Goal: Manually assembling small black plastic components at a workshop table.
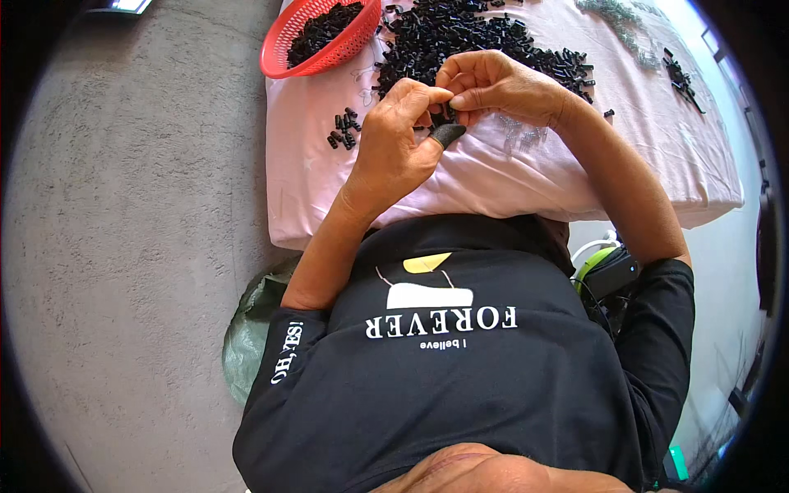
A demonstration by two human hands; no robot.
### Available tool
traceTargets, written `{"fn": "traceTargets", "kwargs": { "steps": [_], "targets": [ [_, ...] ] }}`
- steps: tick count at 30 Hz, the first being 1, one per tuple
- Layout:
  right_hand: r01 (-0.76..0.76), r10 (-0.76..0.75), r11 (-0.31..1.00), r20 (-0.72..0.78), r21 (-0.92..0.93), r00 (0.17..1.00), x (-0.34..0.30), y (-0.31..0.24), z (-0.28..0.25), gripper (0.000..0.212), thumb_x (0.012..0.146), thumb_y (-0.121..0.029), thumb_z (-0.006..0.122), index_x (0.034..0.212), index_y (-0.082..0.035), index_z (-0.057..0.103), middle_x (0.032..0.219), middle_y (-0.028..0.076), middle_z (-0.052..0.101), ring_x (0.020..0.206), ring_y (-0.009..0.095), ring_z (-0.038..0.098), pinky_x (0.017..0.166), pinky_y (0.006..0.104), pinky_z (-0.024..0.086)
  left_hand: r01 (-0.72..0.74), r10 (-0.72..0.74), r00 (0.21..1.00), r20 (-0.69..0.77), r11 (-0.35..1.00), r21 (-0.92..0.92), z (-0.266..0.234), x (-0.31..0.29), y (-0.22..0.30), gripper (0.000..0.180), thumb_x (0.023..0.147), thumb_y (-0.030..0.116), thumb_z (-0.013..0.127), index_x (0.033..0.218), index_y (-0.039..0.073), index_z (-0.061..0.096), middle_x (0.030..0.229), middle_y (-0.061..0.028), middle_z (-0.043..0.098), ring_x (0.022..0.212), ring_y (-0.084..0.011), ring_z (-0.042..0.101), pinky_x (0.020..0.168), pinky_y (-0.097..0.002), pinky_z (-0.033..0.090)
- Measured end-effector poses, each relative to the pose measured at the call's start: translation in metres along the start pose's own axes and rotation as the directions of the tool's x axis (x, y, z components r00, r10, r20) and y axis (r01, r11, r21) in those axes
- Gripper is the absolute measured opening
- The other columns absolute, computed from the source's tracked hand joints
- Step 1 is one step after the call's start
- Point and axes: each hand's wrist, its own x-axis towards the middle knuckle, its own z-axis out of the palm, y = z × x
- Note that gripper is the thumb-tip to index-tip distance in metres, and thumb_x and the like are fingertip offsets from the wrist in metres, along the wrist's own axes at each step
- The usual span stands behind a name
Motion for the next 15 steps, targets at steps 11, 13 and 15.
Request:
{"fn": "traceTargets", "kwargs": {
  "steps": [11,13,15],
  "targets": [
    [-0.009,0.008,0.998,0.027,0.058,1.000,-0.0001,-0.0009,0.0016,0.024,0.084,-0.010,0.071,0.103,-0.002,0.059,0.087,0.002,0.066,0.073,0.006,0.063,0.067,0.0192,0.053,0.001,-0.001,0.999,-0.048,1.000,-0.009,0.0030,-0.0017,0.0030,0.035,0.064,-0.008,0.057,0.098,0.000,0.061,0.087,-0.0120,0.057,0.075,-0.0240,0.061,0.068,-0.0323,0.052],
    [0.000,-0.002,0.998,0.032,0.055,0.999,-0.0003,-0.0004,0.0020,0.024,0.084,-0.010,0.071,0.102,-0.002,0.059,0.086,0.002,0.066,0.072,0.006,0.063,0.065,0.0189,0.053,-0.024,0.024,0.999,-0.048,1.000,0.000,0.0043,-0.0016,0.0023,0.035,0.063,-0.009,0.056,0.097,0.000,0.061,0.086,-0.0124,0.058,0.073,-0.0251,0.062,0.067,-0.0328,0.052],
    [-0.016,0.016,1.000,0.013,-0.003,1.000,-0.0010,-0.0010,0.0028,0.023,0.083,-0.010,0.072,0.100,-0.003,0.059,0.085,0.002,0.066,0.072,0.006,0.063,0.064,0.0182,0.053,-0.038,0.038,0.998,-0.053,0.999,0.001,0.0041,-0.0020,0.0042,0.035,0.063,-0.010,0.055,0.096,0.000,0.061,0.085,-0.0127,0.058,0.073,-0.0255,0.062,0.067,-0.0331,0.052]
  ]
}}
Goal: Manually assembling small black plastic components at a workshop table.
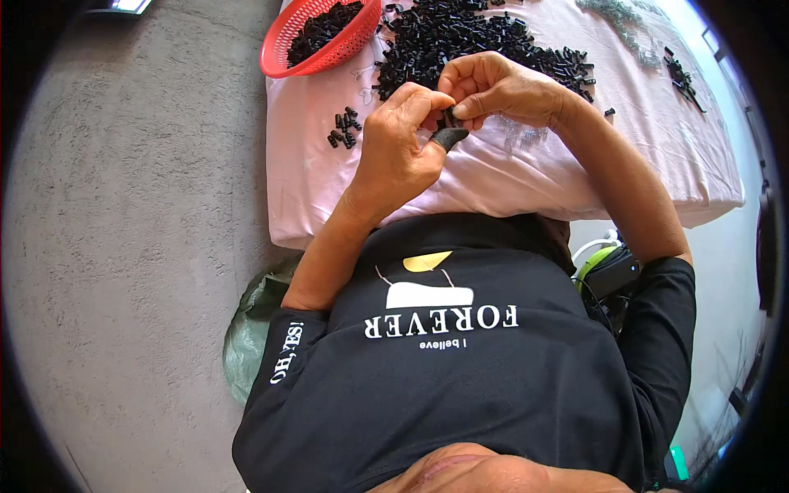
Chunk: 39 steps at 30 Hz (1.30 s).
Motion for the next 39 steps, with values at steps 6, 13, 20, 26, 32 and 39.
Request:
{"fn": "traceTargets", "kwargs": {
  "steps": [6,13,20,26,32,39],
  "targets": [
    [-0.013,0.013,1.000,0.010,-0.002,1.000,0.001,0.000,-0.002,0.022,0.081,-0.008,0.073,0.096,-0.003,0.058,0.082,0.002,0.066,0.068,0.005,0.062,0.060,0.0179,0.052,0.003,-0.003,1.000,-0.031,1.000,-0.011,0.003,-0.003,0.003,0.034,0.063,-0.011,0.054,0.095,0.000,0.061,0.085,-0.0134,0.058,0.073,-0.0266,0.063,0.065,-0.0340,0.052],
    [0.011,-0.008,0.999,0.063,-0.037,0.998,-0.002,-0.003,-0.005,0.025,0.080,-0.010,0.074,0.100,-0.001,0.062,0.082,0.005,0.068,0.067,0.007,0.064,0.063,0.0187,0.054,0.006,-0.010,0.995,-0.104,0.999,-0.042,0.008,-0.007,0.003,0.032,0.066,-0.011,0.054,0.095,0.000,0.061,0.082,-0.0133,0.057,0.071,-0.0262,0.062,0.064,-0.0337,0.051],
    [-0.015,0.003,0.994,-0.114,-0.107,0.994,-0.005,-0.015,-0.001,0.036,0.087,-0.019,0.069,0.118,-0.005,0.060,0.093,0.005,0.070,0.074,0.007,0.065,0.069,0.0192,0.053,0.318,-0.300,0.941,-0.154,0.941,0.113,-0.028,-0.034,-0.064,0.030,0.071,-0.007,0.061,0.099,0.001,0.064,0.085,-0.0079,0.061,0.072,-0.0152,0.059,0.066,-0.0284,0.050],
    [0.057,-0.094,0.985,-0.226,-0.165,0.970,-0.006,-0.020,-0.008,0.032,0.092,-0.025,0.064,0.117,-0.006,0.060,0.091,0.003,0.068,0.076,0.006,0.063,0.068,0.0180,0.051,0.477,-0.420,0.877,-0.232,0.814,0.332,-0.055,-0.074,-0.100,0.028,0.070,-0.002,0.060,0.097,0.001,0.066,0.084,-0.0094,0.062,0.071,-0.0195,0.062,0.066,-0.0313,0.052],
    [0.052,-0.070,0.996,-0.260,-0.075,0.963,-0.004,-0.016,-0.016,0.028,0.093,-0.023,0.062,0.115,-0.006,0.062,0.091,0.002,0.067,0.076,0.005,0.062,0.070,0.0175,0.052,0.529,-0.478,0.848,-0.228,0.786,0.319,-0.058,-0.076,-0.102,0.030,0.070,-0.002,0.060,0.099,0.001,0.066,0.086,-0.0098,0.062,0.075,-0.0185,0.063,0.068,-0.0301,0.051],
    [0.033,-0.082,0.990,-0.368,-0.137,0.926,-0.002,-0.005,-0.029,0.025,0.094,-0.024,0.061,0.112,-0.006,0.062,0.091,0.002,0.067,0.075,0.005,0.062,0.069,0.0168,0.052,0.319,-0.299,0.943,-0.148,0.939,0.133,-0.028,-0.036,-0.067,0.020,0.073,-0.006,0.059,0.090,0.003,0.067,0.083,-0.0093,0.062,0.069,-0.0203,0.062,0.066,-0.0308,0.049]
  ]
}}
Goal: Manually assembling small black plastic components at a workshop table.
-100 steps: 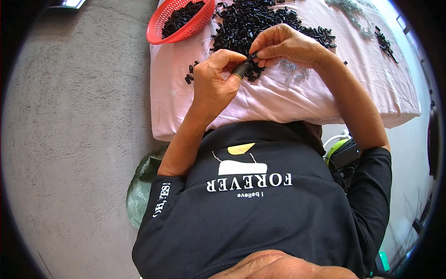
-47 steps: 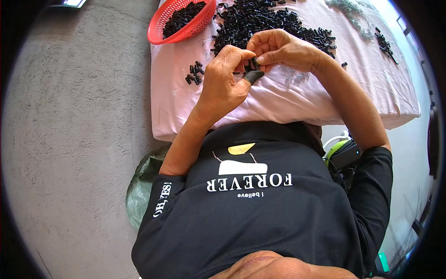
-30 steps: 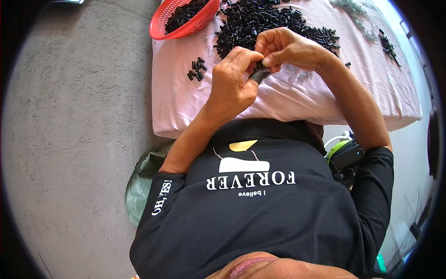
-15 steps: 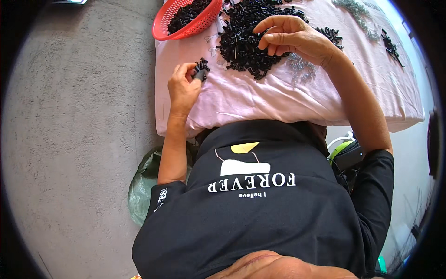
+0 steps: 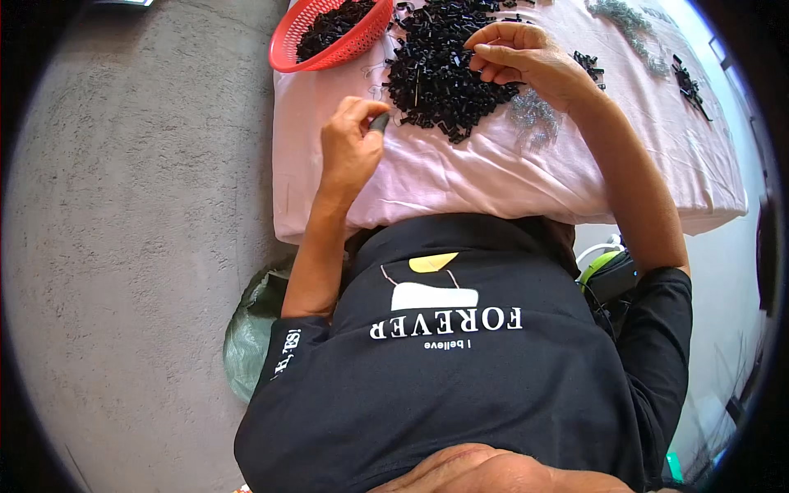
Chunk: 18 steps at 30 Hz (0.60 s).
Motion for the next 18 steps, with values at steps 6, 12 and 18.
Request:
{"fn": "traceTargets", "kwargs": {
  "steps": [6,12,18],
  "targets": [
    [-0.015,0.012,1.000,-0.124,-0.025,0.992,0.001,0.000,-0.001,0.023,0.094,-0.023,0.060,0.109,-0.006,0.063,0.088,0.002,0.067,0.073,0.004,0.062,0.068,0.0168,0.052,-0.096,0.095,0.994,0.046,0.995,0.022,0.024,0.035,0.014,0.024,0.071,-0.005,0.056,0.090,0.003,0.067,0.083,-0.0119,0.062,0.075,-0.0271,0.063,0.069,-0.0359,0.050],
    [-0.010,0.002,0.998,-0.140,-0.058,0.990,0.003,0.003,-0.003,0.023,0.094,-0.025,0.061,0.108,-0.007,0.064,0.087,0.001,0.067,0.073,0.004,0.062,0.067,0.0170,0.051,-0.177,0.169,0.983,0.071,0.976,0.126,0.039,0.060,-0.002,0.030,0.069,0.000,0.057,0.096,0.004,0.067,0.087,-0.0143,0.062,0.080,-0.0305,0.062,0.076,-0.0393,0.051],
    [-0.032,0.022,0.996,-0.130,-0.081,0.991,0.003,0.004,0.000,0.022,0.094,-0.026,0.062,0.106,-0.007,0.064,0.086,0.000,0.067,0.072,0.004,0.062,0.067,0.0171,0.051,-0.185,0.161,0.976,0.149,0.969,0.163,0.044,0.065,0.002,0.031,0.070,0.005,0.061,0.100,0.007,0.068,0.091,-0.0142,0.062,0.085,-0.0291,0.062,0.080,-0.0384,0.051]
  ]
}}
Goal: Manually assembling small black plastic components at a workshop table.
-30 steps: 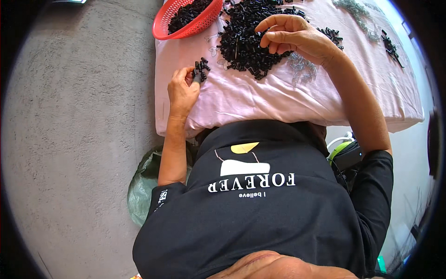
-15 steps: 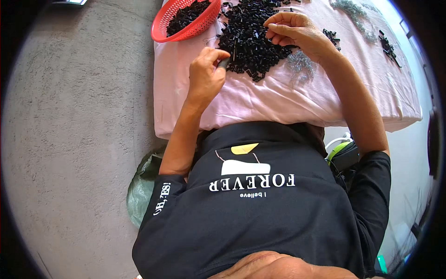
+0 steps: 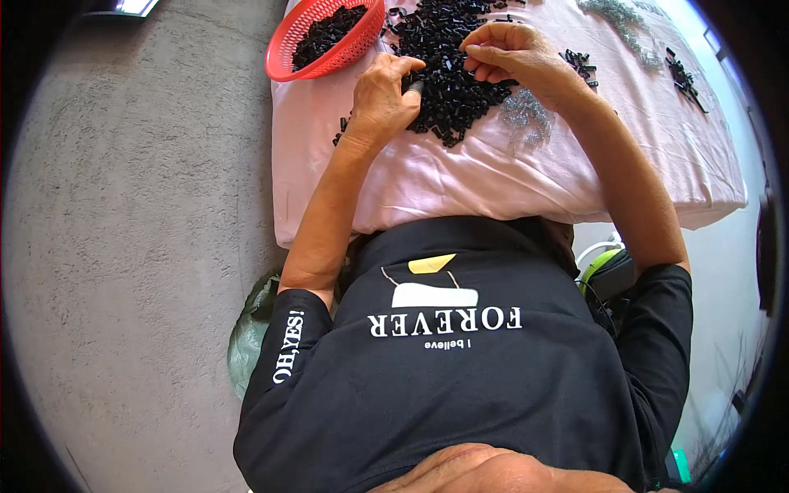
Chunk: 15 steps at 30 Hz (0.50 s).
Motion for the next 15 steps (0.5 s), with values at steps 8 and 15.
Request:
{"fn": "traceTargets", "kwargs": {
  "steps": [8,15],
  "targets": [
    [-0.010,0.010,1.000,-0.007,0.003,1.000,-0.001,0.000,0.000,0.022,0.094,-0.026,0.062,0.105,-0.007,0.063,0.086,0.000,0.066,0.073,0.004,0.061,0.067,0.0171,0.051,0.109,-0.109,0.994,-0.016,0.994,-0.016,-0.001,0.005,-0.007,0.028,0.070,0.005,0.059,0.096,0.007,0.069,0.092,-0.0132,0.063,0.089,-0.0288,0.062,0.082,-0.0376,0.051],
    [0.026,-0.025,1.000,0.009,-0.015,1.000,-0.001,-0.001,0.001,0.023,0.094,-0.026,0.061,0.106,-0.007,0.063,0.087,0.000,0.066,0.073,0.004,0.061,0.069,0.0177,0.051,0.103,-0.104,0.995,0.001,0.991,0.087,0.005,0.021,-0.018,0.028,0.076,0.006,0.055,0.099,0.005,0.070,0.095,-0.0120,0.065,0.085,-0.0247,0.066,0.079,-0.0340,0.052]
  ]
}}
